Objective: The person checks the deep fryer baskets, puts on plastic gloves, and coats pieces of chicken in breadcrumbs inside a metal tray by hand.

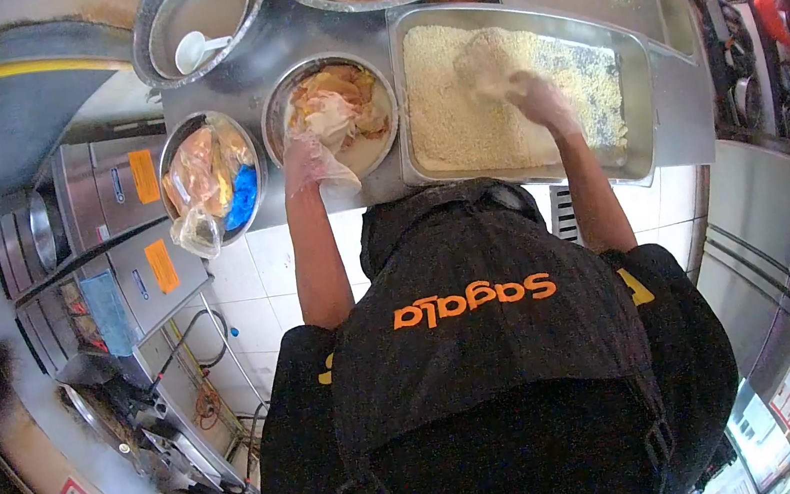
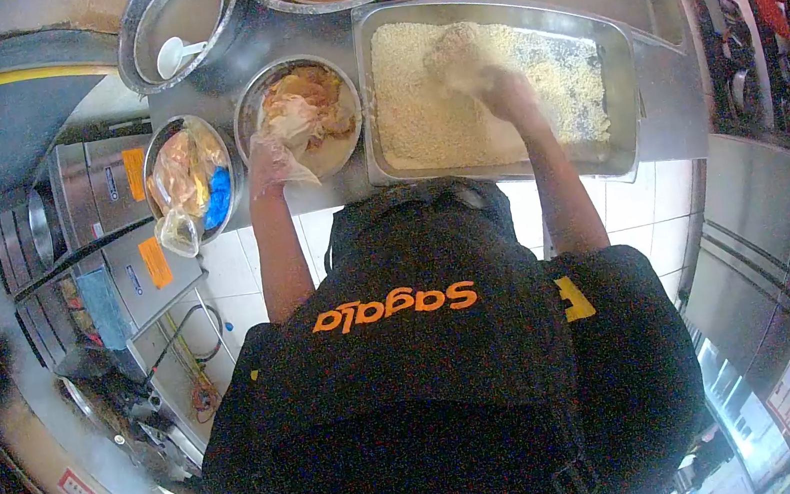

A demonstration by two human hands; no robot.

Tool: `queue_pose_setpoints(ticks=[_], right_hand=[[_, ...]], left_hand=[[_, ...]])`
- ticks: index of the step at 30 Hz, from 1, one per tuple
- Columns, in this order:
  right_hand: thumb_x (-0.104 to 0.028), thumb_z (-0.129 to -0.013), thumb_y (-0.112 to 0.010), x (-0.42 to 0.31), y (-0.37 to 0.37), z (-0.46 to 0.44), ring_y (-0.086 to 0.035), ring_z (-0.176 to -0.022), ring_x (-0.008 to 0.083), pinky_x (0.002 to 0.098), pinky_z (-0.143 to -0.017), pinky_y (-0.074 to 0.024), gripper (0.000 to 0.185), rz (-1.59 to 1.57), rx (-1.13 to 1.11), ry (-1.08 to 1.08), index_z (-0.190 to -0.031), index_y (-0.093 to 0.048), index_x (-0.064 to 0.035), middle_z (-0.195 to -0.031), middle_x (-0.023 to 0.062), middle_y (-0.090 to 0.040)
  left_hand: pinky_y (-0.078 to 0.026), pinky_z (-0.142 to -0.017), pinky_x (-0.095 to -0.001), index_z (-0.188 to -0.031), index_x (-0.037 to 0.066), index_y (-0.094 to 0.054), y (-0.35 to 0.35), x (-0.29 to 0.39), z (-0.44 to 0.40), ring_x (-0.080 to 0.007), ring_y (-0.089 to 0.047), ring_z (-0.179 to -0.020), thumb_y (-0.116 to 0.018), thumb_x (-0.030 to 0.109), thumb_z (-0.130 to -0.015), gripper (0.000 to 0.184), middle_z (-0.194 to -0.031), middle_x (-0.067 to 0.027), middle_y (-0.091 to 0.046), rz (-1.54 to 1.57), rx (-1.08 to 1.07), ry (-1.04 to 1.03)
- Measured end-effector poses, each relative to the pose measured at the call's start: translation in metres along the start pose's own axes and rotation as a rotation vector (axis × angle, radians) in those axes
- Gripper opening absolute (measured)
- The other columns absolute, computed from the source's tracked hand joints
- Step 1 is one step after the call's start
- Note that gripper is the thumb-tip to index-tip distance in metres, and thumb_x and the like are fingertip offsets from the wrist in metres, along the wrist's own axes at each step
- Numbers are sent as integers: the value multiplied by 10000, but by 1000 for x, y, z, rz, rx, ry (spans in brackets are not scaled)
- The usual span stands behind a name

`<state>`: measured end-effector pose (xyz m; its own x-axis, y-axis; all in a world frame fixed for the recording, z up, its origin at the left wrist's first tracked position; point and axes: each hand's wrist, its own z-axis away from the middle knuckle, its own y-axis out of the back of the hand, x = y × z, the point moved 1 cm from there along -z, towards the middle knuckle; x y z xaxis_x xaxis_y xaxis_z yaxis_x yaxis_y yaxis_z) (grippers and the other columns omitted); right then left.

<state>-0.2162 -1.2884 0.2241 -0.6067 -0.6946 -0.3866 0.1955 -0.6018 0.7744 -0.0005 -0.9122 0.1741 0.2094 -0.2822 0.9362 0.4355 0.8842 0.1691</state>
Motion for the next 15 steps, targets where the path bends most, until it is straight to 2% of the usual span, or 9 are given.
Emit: queue_pose_setpoints(ticks=[1,2,3,5,8,11,12,14,15], right_hand=[[-327,-821,-605,23,-20,-10,-575,-1026,329,386,-890,-448,469,99,-135,-107,-1182,-552,-32,-1092,196,-609],[-356,-835,-588,35,-32,-14,-580,-1025,314,383,-894,-447,478,198,-272,-214,-1191,-550,-40,-1086,187,-617],[-369,-851,-562,32,-36,-5,-579,-1026,292,374,-896,-446,479,8,-314,-138,-1205,-542,-46,-1098,170,-615],[-392,-879,-519,26,-50,15,-574,-1029,254,355,-899,-443,487,-332,-354,-4,-1231,-526,-55,-1126,145,-605],[-418,-899,-489,14,-88,7,-557,-1039,214,329,-901,-438,510,-707,-305,129,-1265,-499,-63,-1178,141,-570],[-361,-891,-521,-29,-91,-5,-542,-1069,225,300,-920,-420,495,-715,-467,96,-1298,-467,-83,-1247,131,-520],[-348,-887,-529,-49,-81,-2,-542,-1068,224,296,-920,-418,493,-549,-445,190,-1298,-465,-84,-1242,123,-524],[-323,-878,-539,-43,-93,-15,-549,-1056,222,294,-900,-427,484,-690,-485,191,-1296,-462,-91,-1223,105,-536],[-310,-873,-542,-26,-122,-35,-555,-1043,220,296,-880,-437,478,-1001,-548,101,-1293,-461,-98,-1209,95,-543]], left_hand=[[-491,-755,-329,-1059,3,-573,3,-12,-3,-220,-592,-869,-554,120,-810,275,-982,-102,-614,114,-19,35],[-493,-761,-321,-1075,10,-569,4,-11,0,-216,-591,-881,-561,122,-812,287,-1000,-98,-611,-52,-38,-7],[-494,-768,-313,-1092,17,-564,4,-1,5,-211,-590,-893,-567,124,-813,299,-1019,-94,-607,-217,-50,-52],[-498,-761,-298,-1056,43,-595,-4,28,19,-202,-600,-875,-597,119,-788,279,-1010,-96,-622,-1107,-82,-303],[-494,-769,-262,-1046,69,-603,-32,71,32,-160,-591,-891,-632,142,-783,275,-1011,-73,-617,529,-141,216],[-496,-719,-263,-1051,80,-596,-13,0,6,-129,-581,-844,-636,161,-794,272,-968,-36,-610,634,-176,210],[-491,-694,-261,-1048,83,-595,-3,-20,5,-123,-576,-814,-641,169,-791,274,-941,-31,-605,650,-191,185],[-485,-654,-258,-1036,83,-589,11,-40,10,-116,-570,-775,-641,161,-785,268,-897,-22,-592,706,-230,137],[-484,-640,-257,-1028,79,-584,12,-43,11,-116,-569,-766,-637,145,-782,260,-880,-20,-583,748,-256,116]])
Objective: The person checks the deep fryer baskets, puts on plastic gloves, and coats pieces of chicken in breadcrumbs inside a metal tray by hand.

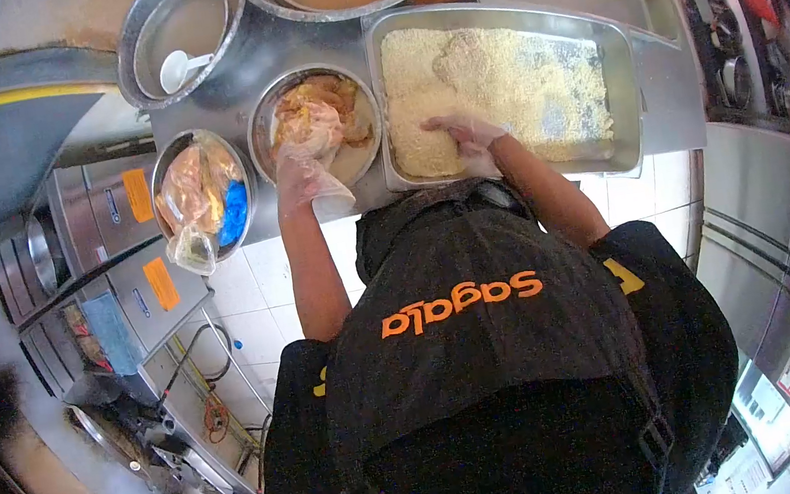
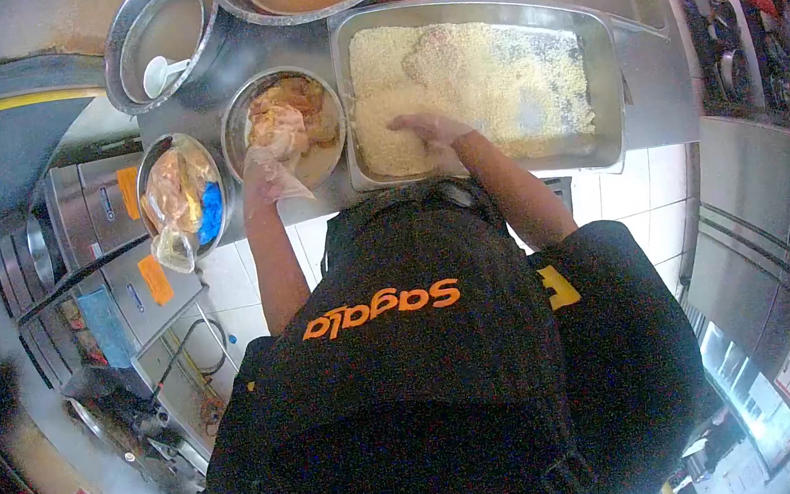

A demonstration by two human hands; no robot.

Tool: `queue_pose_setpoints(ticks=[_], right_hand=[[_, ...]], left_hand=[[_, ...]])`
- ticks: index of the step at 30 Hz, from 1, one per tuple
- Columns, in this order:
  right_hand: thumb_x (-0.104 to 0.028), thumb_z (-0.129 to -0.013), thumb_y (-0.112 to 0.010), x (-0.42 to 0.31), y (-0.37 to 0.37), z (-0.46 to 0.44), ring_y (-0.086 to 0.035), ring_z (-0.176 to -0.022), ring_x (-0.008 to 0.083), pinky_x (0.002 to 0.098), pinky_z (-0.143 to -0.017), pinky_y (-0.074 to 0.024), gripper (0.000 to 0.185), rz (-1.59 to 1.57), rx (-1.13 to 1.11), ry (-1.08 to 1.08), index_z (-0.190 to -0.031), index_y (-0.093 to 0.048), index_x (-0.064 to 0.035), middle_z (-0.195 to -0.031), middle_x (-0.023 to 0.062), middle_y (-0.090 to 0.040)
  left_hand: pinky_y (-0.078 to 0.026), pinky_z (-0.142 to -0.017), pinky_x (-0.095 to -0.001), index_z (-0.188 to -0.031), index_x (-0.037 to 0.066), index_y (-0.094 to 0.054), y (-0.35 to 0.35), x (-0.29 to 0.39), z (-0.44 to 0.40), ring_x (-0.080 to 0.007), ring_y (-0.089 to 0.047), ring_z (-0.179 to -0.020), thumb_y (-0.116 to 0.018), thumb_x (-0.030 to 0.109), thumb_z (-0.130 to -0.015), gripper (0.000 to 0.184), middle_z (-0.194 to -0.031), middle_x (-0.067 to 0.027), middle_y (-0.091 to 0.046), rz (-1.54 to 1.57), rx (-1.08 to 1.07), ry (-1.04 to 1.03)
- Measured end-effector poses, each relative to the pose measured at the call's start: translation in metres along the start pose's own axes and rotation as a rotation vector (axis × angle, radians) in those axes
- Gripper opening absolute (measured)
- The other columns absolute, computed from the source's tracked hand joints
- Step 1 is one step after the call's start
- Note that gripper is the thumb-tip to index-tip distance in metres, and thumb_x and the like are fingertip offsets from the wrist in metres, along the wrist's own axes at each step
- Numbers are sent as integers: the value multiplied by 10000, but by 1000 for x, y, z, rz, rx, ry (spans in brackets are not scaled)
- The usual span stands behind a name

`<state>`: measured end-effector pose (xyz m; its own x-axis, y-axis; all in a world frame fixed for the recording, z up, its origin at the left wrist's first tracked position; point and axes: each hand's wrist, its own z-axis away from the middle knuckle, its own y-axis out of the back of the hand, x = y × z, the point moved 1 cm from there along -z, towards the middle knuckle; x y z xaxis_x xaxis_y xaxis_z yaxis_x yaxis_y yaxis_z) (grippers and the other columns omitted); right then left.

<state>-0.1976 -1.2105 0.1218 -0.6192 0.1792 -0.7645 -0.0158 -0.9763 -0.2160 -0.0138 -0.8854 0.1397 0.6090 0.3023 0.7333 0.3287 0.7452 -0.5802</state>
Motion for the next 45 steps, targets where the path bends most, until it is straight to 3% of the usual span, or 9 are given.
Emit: queue_pose_setpoints(ticks=[4,10,14,17,26,30,33,41,45], right_hand=[[-278,-819,-599,-104,-14,59,-592,-958,216,337,-792,-479,440,-210,440,-92,-1204,-531,-74,-1090,85,-603],[-346,-770,-628,-57,69,-29,-622,-896,320,434,-798,-481,455,1040,770,65,-1036,-602,22,-964,209,-640],[-385,-744,-660,-50,90,-41,-614,-848,366,451,-769,-478,482,1012,771,220,-972,-602,36,-928,249,-623],[-390,-730,-678,-60,91,-45,-615,-819,373,446,-755,-481,474,944,831,253,-920,-607,39,-896,246,-626],[-361,-724,-687,-97,66,25,-614,-730,296,420,-694,-482,452,822,1141,188,-969,-626,13,-841,206,-644],[-313,-754,-665,-72,85,9,-611,-760,234,366,-704,-493,430,643,516,209,-1055,-614,-10,-861,139,-642],[-249,-770,-645,-69,98,16,-601,-787,198,317,-705,-489,394,891,329,472,-1080,-604,-9,-887,105,-632],[-262,-796,-609,-139,50,91,-606,-934,318,419,-818,-481,425,643,920,94,-1183,-555,-95,-1099,195,-600],[-207,-794,-639,-92,46,102,-590,-990,300,390,-856,-453,377,956,725,175,-1125,-564,-44,-1033,181,-620]], left_hand=[[-475,-638,-259,-1010,63,-575,-24,25,1,-116,-576,-775,-646,108,-772,253,-892,-9,-567,-185,85,24],[-465,-715,-291,-1054,59,-580,-102,50,22,-110,-576,-789,-673,166,-775,313,-971,-5,-583,-287,279,-99],[-466,-746,-304,-1056,60,-578,-60,32,6,-125,-575,-812,-658,152,-785,297,-979,2,-587,-275,-123,-253],[-454,-589,-246,-981,68,-580,-53,39,15,-108,-537,-674,-671,169,-765,255,-846,3,-573,-158,147,92],[-478,-640,-301,-1059,35,-560,-88,46,18,-153,-562,-737,-657,229,-809,331,-924,-42,-595,-321,139,-198],[-463,-839,-315,-1110,12,-554,-44,27,-4,-193,-571,-943,-589,205,-861,317,-1025,-74,-598,-741,196,-209],[-489,-805,-340,-1088,21,-559,-70,31,-3,-207,-585,-890,-585,291,-856,357,-984,-69,-600,-82,313,-54],[-493,-786,-332,-1090,11,-566,-57,19,-6,-201,-587,-883,-539,260,-881,326,-998,-78,-605,-9,330,31],[-495,-793,-327,-1099,10,-569,-30,13,-8,-199,-591,-903,-518,203,-884,294,-1030,-81,-606,-582,210,39]])
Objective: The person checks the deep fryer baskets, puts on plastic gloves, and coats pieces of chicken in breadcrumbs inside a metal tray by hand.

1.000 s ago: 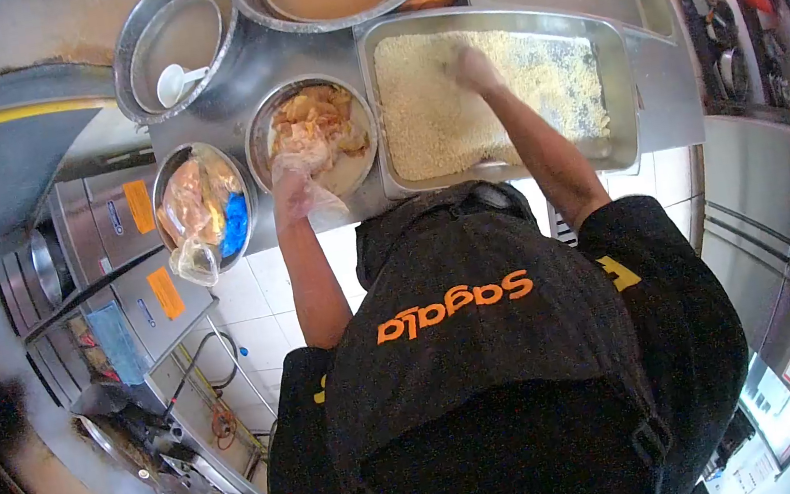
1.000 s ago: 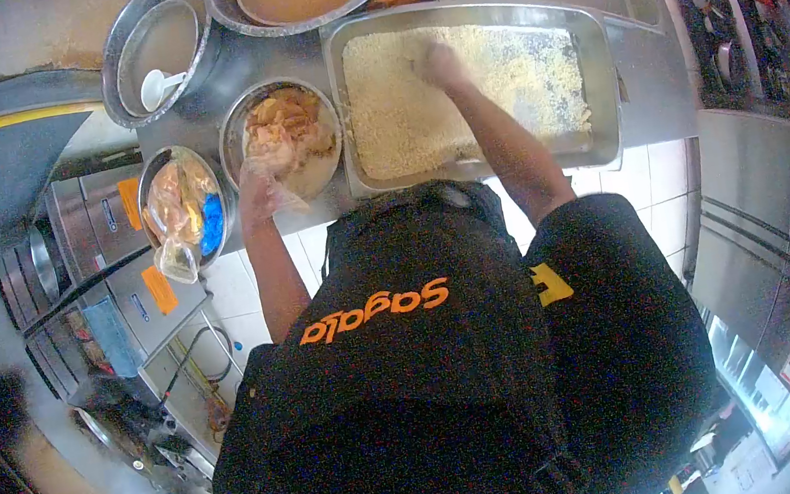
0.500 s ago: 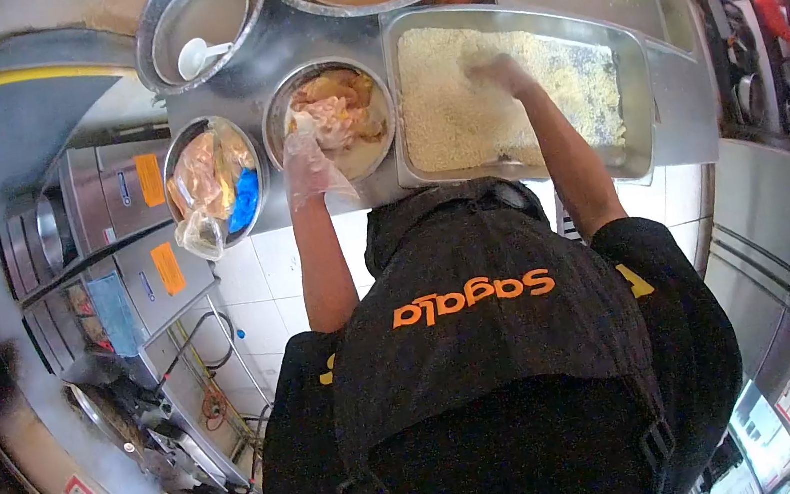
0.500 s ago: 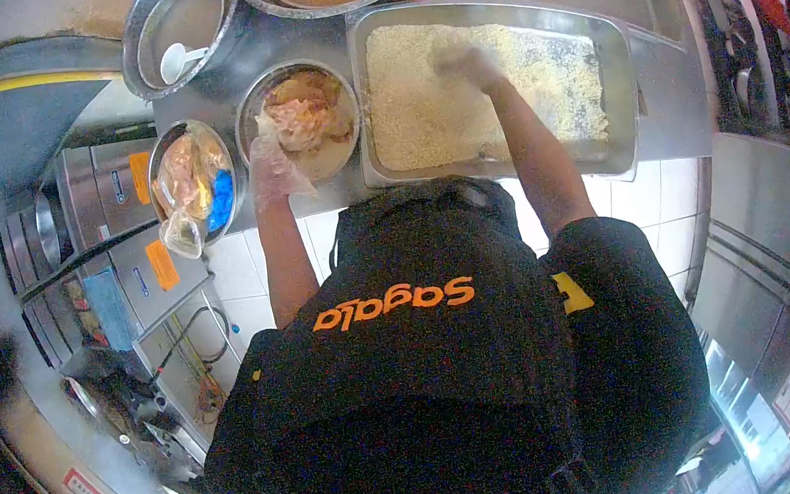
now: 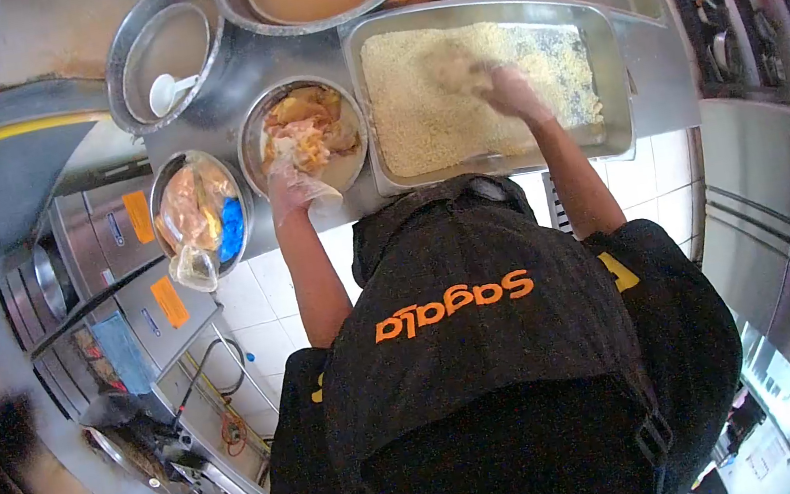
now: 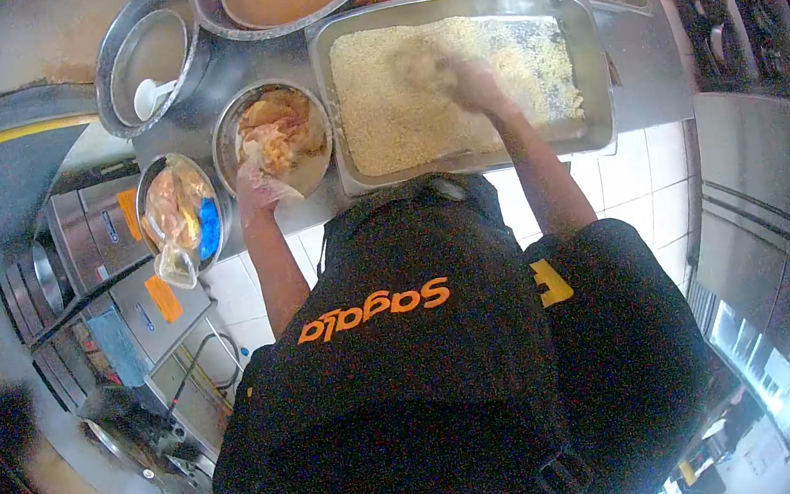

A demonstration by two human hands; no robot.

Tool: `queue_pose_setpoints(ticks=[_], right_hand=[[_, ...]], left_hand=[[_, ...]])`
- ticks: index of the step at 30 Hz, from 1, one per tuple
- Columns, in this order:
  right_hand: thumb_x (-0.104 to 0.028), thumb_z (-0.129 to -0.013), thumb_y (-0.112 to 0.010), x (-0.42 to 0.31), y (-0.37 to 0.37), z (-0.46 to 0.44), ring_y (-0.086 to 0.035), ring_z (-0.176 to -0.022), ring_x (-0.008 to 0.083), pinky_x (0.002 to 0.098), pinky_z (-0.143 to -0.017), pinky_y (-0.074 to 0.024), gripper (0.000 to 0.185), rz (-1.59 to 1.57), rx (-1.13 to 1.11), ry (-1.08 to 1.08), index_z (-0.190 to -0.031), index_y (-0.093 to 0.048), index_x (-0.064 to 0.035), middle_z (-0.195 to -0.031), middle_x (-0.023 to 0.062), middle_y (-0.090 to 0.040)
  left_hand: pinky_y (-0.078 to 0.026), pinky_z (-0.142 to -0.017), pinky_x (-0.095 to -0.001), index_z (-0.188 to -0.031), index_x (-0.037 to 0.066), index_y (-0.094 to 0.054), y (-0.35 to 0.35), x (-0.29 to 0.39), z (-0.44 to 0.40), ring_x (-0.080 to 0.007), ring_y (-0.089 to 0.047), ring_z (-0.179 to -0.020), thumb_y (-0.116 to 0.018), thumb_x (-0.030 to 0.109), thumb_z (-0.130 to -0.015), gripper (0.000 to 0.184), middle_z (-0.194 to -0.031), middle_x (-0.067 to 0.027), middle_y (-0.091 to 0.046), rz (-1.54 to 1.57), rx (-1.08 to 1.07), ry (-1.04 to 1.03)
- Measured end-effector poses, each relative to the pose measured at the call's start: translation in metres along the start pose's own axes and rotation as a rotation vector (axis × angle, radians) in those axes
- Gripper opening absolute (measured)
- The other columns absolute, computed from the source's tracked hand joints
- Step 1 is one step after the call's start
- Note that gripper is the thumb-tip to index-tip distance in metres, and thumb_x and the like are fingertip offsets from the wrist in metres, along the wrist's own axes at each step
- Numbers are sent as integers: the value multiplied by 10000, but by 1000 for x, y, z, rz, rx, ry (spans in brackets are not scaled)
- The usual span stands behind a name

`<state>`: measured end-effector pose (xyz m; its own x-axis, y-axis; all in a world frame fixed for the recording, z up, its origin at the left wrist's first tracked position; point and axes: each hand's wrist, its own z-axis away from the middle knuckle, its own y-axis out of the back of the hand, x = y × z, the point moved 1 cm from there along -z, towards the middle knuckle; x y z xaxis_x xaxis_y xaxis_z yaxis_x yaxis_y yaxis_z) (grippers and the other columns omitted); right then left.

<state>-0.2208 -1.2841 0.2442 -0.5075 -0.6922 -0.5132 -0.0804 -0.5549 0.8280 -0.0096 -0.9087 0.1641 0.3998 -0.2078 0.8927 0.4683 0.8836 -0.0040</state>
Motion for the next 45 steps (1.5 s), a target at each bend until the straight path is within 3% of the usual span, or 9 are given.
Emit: queue_pose_setpoints(ticks=[4,7,9,12,14,18,21,41,45], right_hand=[[-292,-853,-574,68,-72,-6,-577,-986,273,366,-886,-444,359,176,-561,-187,-1135,-579,-71,-1073,155,-612],[-278,-899,-506,1,-69,26,-564,-976,230,338,-859,-450,340,-760,-489,-172,-1183,-568,-102,-1111,119,-600],[-260,-911,-489,11,-126,7,-550,-975,206,332,-853,-442,348,-435,-499,377,-1218,-553,-110,-1169,81,-570],[-279,-908,-485,-8,-166,-30,-539,-985,206,326,-844,-439,354,-591,-750,40,-1212,-563,-115,-1143,73,-578],[-267,-889,-510,-16,-145,-23,-544,-969,188,324,-813,-448,345,-601,-558,303,-1184,-582,-103,-1086,68,-602],[-257,-814,-587,-37,-82,-23,-598,-895,217,337,-740,-475,328,-795,-261,-25,-1088,-629,-81,-978,112,-650],[-289,-753,-636,4,-75,-62,-620,-843,299,384,-743,-480,359,247,-158,66,-1013,-637,-41,-959,177,-644],[-406,-685,-722,48,-66,-87,-602,-948,359,430,-825,-467,574,-28,159,-290,-1068,-582,-2,-1007,231,-622],[-378,-685,-732,57,-52,-65,-618,-900,273,371,-808,-473,549,-242,-117,-196,-1076,-606,-14,-974,182,-646]], left_hand=[[-494,-781,-320,-1098,28,-573,-18,36,20,-185,-593,-881,-517,218,-879,295,-1007,-79,-611,353,77,167],[-494,-772,-318,-1099,33,-574,-26,52,29,-180,-593,-870,-535,239,-868,312,-993,-75,-613,529,131,221],[-494,-769,-319,-1102,33,-573,-27,57,31,-181,-593,-869,-545,242,-863,319,-993,-73,-612,497,109,196],[-494,-763,-319,-1106,33,-572,-25,53,25,-183,-592,-868,-560,245,-854,330,-992,-69,-611,398,63,136],[-494,-760,-320,-1109,33,-571,-25,54,25,-184,-592,-867,-570,248,-848,339,-992,-67,-610,345,47,99],[-494,-753,-321,-1115,33,-569,-41,89,48,-186,-592,-865,-589,253,-836,356,-991,-62,-609,239,61,36],[-493,-753,-323,-1128,34,-567,-40,93,48,-188,-591,-875,-613,223,-825,360,-1019,-55,-604,161,109,39],[-475,-586,-200,-1162,50,-484,-33,59,40,-110,-559,-819,-691,139,-756,464,-1018,-46,-561,411,33,-98],[-490,-708,-278,-1014,60,-599,-19,46,28,-152,-596,-790,-619,295,-857,283,-913,-34,-618,343,82,-260]])
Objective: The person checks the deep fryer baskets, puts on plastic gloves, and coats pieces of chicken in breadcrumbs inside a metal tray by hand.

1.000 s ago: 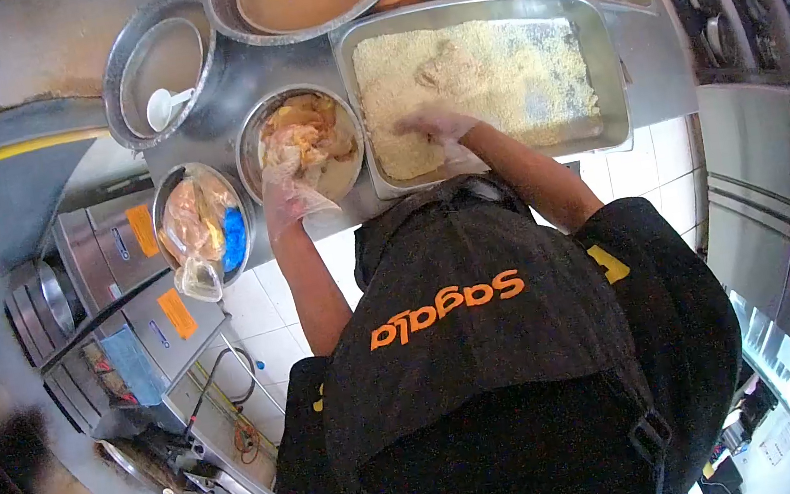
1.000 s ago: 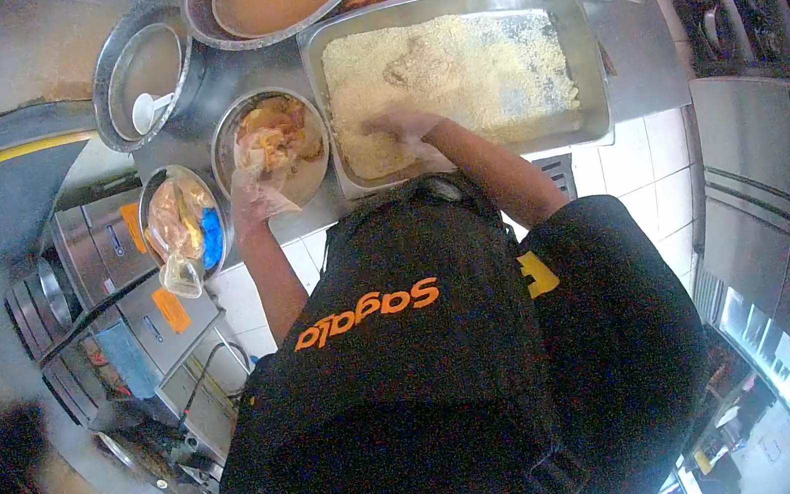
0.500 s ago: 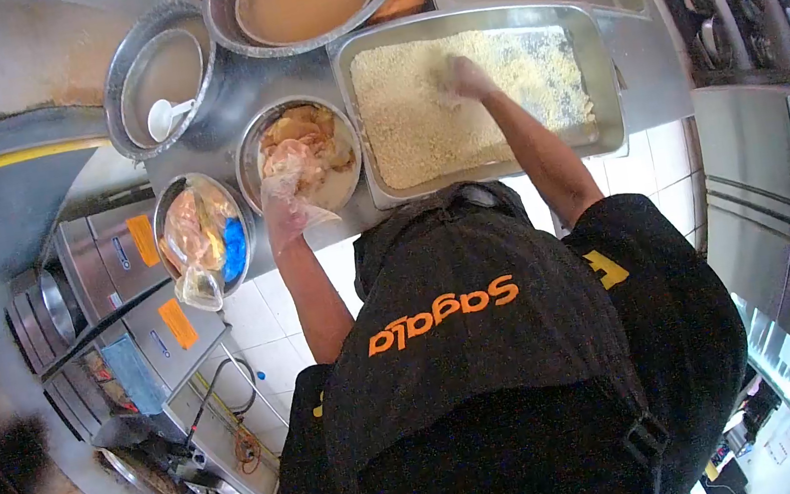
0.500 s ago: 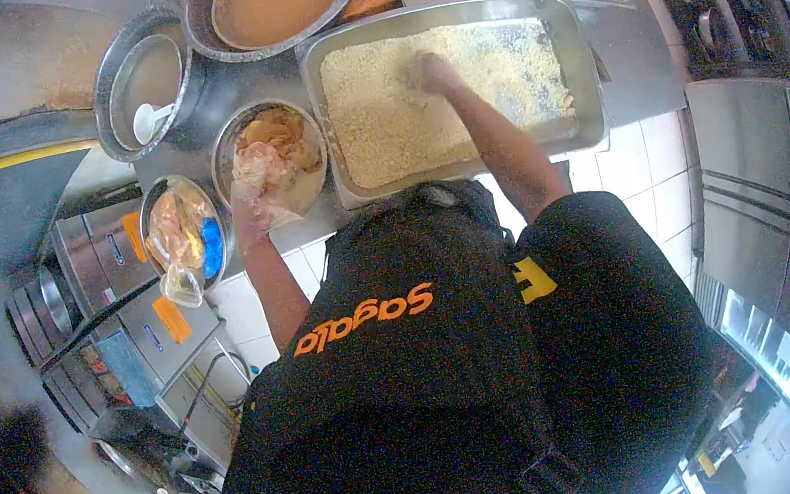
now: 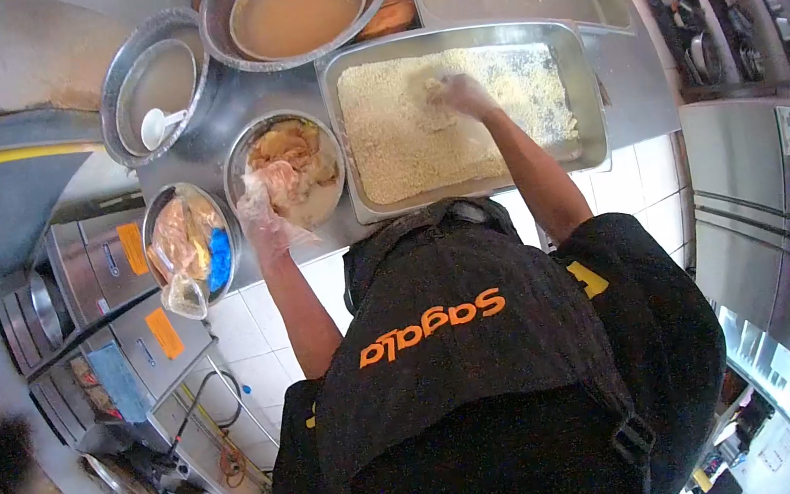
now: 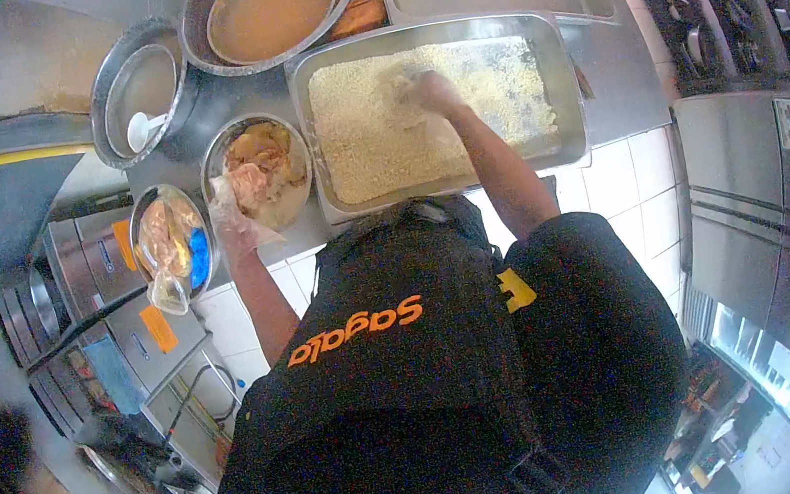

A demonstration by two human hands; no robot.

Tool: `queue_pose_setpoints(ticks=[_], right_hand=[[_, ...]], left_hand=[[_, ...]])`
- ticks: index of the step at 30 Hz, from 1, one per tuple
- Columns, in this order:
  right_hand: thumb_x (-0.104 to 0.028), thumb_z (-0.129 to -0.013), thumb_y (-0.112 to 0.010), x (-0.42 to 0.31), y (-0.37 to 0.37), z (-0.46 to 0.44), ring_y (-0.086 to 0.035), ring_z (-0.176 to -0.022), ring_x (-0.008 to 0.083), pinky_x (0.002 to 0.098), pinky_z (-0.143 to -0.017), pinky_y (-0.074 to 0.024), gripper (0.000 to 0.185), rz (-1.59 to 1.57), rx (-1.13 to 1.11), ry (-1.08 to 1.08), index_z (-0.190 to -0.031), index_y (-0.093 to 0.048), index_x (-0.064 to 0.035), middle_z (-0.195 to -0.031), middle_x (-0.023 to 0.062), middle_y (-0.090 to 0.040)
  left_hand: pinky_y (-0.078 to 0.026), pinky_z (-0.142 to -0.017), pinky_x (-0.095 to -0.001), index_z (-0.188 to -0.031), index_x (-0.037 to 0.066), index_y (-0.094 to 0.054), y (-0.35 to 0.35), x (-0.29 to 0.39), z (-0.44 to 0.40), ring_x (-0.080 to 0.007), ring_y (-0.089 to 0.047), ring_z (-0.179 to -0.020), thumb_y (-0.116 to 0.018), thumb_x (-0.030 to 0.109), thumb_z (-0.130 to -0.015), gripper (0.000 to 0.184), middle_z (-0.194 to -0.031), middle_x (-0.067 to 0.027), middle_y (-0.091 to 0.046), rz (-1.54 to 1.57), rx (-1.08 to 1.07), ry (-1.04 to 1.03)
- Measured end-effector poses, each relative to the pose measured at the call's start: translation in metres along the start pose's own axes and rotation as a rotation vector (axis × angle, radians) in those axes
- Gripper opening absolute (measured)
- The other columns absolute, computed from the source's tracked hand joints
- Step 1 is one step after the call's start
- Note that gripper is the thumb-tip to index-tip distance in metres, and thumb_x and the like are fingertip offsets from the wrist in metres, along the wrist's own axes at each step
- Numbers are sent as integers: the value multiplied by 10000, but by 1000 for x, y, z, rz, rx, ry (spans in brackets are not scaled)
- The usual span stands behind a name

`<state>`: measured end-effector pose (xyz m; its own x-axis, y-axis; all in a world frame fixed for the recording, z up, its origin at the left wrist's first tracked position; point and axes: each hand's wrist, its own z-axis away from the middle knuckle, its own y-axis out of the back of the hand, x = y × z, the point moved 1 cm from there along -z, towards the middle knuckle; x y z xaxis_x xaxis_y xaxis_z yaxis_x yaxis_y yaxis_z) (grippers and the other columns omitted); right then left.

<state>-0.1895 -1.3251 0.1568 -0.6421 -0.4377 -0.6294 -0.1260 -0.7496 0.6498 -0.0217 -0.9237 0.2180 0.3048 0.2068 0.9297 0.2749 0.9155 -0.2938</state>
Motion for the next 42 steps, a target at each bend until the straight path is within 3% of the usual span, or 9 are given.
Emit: queue_pose_setpoints(ticks=[2,5,12,18,25,27,33,40,42], right_hand=[[-336,-696,-730,-13,16,23,-616,-874,222,335,-790,-475,511,21,50,106,-1075,-615,-13,-957,148,-656],[-344,-713,-722,-37,47,60,-625,-926,288,361,-840,-469,594,-126,39,166,-1137,-563,40,-1031,205,-635],[-257,-785,-678,-13,77,71,-606,-783,190,324,-660,-493,455,-214,61,105,-1092,-563,58,-870,123,-645],[-215,-776,-665,10,116,77,-538,-667,118,311,-591,-465,288,-223,-14,-126,-947,-648,17,-771,58,-636],[-261,-763,-701,48,158,64,-541,-644,120,323,-575,-457,330,35,119,-44,-937,-657,15,-730,60,-631],[-266,-764,-685,57,169,61,-576,-643,135,316,-588,-468,310,76,206,123,-893,-664,15,-724,83,-639],[-148,-735,-677,53,189,78,-523,-621,127,313,-560,-439,288,34,102,19,-967,-644,18,-720,30,-619],[-297,-734,-708,91,186,67,-544,-575,145,324,-556,-451,306,-80,170,-123,-753,-673,6,-644,106,-620],[-306,-751,-690,102,188,70,-525,-583,112,303,-539,-438,308,-411,228,-35,-812,-681,-4,-645,81,-593]], left_hand=[[-487,-718,-275,-1022,55,-594,-13,21,12,-146,-595,-810,-648,249,-833,276,-936,-37,-617,-15,-42,32],[-483,-744,-272,-1058,39,-576,-22,27,19,-145,-591,-863,-663,190,-811,303,-994,-46,-607,-79,-55,68],[-475,-770,-301,-1172,29,-533,-11,9,26,-169,-576,-929,-637,115,-810,386,-1057,-69,-592,34,-9,-2],[-493,-802,-334,-1167,12,-514,-16,6,29,-207,-576,-975,-522,298,-902,391,-1091,-88,-576,-184,112,-117],[-442,-900,-450,-1180,37,-522,-13,6,26,-295,-549,-1024,-433,535,-895,580,-1145,-135,-568,177,370,183],[-412,-942,-439,-1180,43,-514,-28,19,37,-291,-526,-1069,-464,493,-894,535,-1154,-109,-567,186,367,285],[-455,-852,-445,-1195,22,-511,10,-10,25,-333,-551,-995,-617,263,-815,462,-1124,-165,-570,151,418,369],[-445,-878,-459,-1166,15,-521,16,-29,29,-319,-544,-1018,-578,301,-835,441,-1136,-149,-565,119,412,322],[-444,-883,-450,-1179,26,-512,5,-20,31,-309,-541,-1020,-555,327,-850,448,-1149,-136,-557,81,414,325]])
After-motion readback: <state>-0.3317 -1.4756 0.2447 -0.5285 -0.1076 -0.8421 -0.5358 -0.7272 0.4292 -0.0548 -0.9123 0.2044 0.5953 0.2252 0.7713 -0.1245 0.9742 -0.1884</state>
